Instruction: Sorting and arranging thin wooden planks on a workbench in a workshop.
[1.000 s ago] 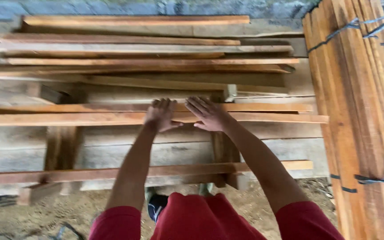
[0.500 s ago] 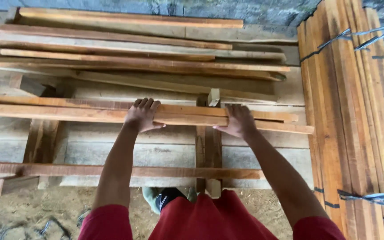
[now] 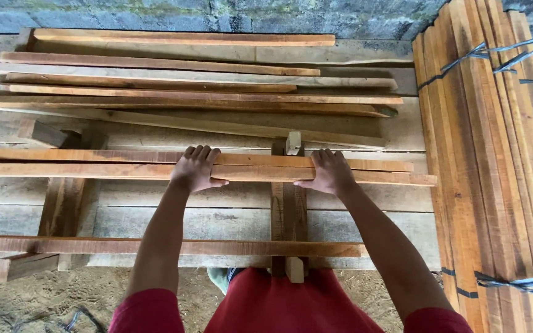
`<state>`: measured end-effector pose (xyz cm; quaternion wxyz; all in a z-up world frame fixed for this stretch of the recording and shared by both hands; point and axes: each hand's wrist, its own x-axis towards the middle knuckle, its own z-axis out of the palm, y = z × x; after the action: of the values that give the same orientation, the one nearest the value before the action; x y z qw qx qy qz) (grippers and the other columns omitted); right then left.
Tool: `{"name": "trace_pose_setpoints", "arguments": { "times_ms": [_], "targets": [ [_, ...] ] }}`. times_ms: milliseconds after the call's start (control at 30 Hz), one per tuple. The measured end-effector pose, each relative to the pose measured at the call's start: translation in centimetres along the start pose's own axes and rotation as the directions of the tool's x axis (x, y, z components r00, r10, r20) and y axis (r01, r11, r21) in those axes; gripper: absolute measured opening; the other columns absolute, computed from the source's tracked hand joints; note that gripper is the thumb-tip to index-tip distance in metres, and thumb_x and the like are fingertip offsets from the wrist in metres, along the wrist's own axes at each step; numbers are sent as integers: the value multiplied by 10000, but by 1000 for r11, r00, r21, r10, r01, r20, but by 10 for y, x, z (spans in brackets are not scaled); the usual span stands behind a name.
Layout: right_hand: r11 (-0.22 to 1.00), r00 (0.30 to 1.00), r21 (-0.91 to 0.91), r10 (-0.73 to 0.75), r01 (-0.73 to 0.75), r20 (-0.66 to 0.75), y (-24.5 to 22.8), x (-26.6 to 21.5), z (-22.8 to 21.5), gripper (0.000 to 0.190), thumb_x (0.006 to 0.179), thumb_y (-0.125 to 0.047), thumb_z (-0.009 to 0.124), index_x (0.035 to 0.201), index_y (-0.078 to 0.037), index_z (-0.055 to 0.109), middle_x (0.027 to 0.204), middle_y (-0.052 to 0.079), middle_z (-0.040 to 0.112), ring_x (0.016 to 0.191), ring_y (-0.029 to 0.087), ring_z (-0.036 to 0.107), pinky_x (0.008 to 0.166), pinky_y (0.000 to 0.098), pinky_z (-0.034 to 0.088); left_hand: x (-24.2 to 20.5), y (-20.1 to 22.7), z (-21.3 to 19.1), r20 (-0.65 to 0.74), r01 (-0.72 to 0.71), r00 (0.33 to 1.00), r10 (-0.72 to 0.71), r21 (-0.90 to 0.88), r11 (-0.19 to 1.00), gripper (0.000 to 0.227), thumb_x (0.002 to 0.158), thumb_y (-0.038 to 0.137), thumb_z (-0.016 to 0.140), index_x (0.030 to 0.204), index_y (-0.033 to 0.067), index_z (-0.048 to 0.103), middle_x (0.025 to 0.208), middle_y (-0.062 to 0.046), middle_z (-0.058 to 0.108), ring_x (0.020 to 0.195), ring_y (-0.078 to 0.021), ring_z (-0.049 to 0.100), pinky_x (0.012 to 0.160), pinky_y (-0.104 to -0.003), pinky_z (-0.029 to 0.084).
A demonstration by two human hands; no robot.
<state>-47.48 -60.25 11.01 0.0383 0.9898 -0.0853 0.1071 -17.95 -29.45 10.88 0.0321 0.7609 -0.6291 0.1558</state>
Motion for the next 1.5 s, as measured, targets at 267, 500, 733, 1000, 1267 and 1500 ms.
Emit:
{"name": "trace_pose_setpoints", "arguments": {
  "times_ms": [267, 500, 733, 1000, 1267, 1500],
  "targets": [
    [994, 968, 10, 104, -110, 230, -9, 11, -24, 872, 679, -825, 679, 1081, -53, 621, 996, 173, 704, 943, 341, 735, 796, 504, 575, 3, 2, -12, 144, 57, 988, -51, -38, 998, 931, 566, 758, 836, 1247, 174, 587, 1023, -49, 625, 1003, -241, 687, 933, -403, 546],
    [996, 999, 86, 18, -22, 50, -8, 0, -20, 822, 676, -706, 799, 1150, -59, 618, 1030, 145, 685, 987, 322, 711, 832, 456, 553, 0, 1, -11, 151, 70, 986, -64, -37, 997, 958, 507, 738, 865, 1243, 204, 566, 1021, -18, 603, 997, -214, 661, 943, -377, 521],
    [921, 919, 81, -368, 381, -137, -29, 26, -3, 860, 743, -561, 805, 1378, -41, 549, 1293, 196, 557, 1151, 377, 616, 969, 466, 527, 2, -2, -11, 304, 99, 950, -76, -61, 993, 965, 653, 794, 763, 1337, 157, 524, 1167, -82, 598, 1114, -264, 628, 990, -423, 479],
    [840, 838, -99, -541, 533, -73, -119, 82, -32, 641, 843, -500, 717, 1290, -48, 638, 1178, 158, 620, 1059, 322, 664, 921, 431, 545, -5, -3, -8, 199, 36, 980, -26, -44, 998, 963, 647, 890, 656, 1269, 156, 651, 1284, -110, 604, 1223, -276, 576, 1043, -465, 414],
    [923, 835, 209, 174, -323, 522, -222, 164, -64, 842, 725, -669, 790, 1382, -179, 598, 1349, 113, 697, 1304, 342, 634, 1143, 528, 444, -11, -2, 62, -91, -12, 996, -21, -348, 937, 1038, 578, 503, 892, 1445, 153, 441, 1118, -59, 635, 1080, -257, 686, 1018, -462, 510],
    [961, 898, 46, 237, -272, 370, -205, 145, 1, 968, 654, -884, 682, 1300, -165, 637, 1253, 89, 724, 1191, 301, 704, 1029, 473, 574, -83, -136, -8, -2, -117, 989, 149, -633, 766, 1012, 692, 393, 907, 1509, 53, 416, 1360, -193, 602, 1331, -372, 573, 1170, -566, 375]
  ]
}}
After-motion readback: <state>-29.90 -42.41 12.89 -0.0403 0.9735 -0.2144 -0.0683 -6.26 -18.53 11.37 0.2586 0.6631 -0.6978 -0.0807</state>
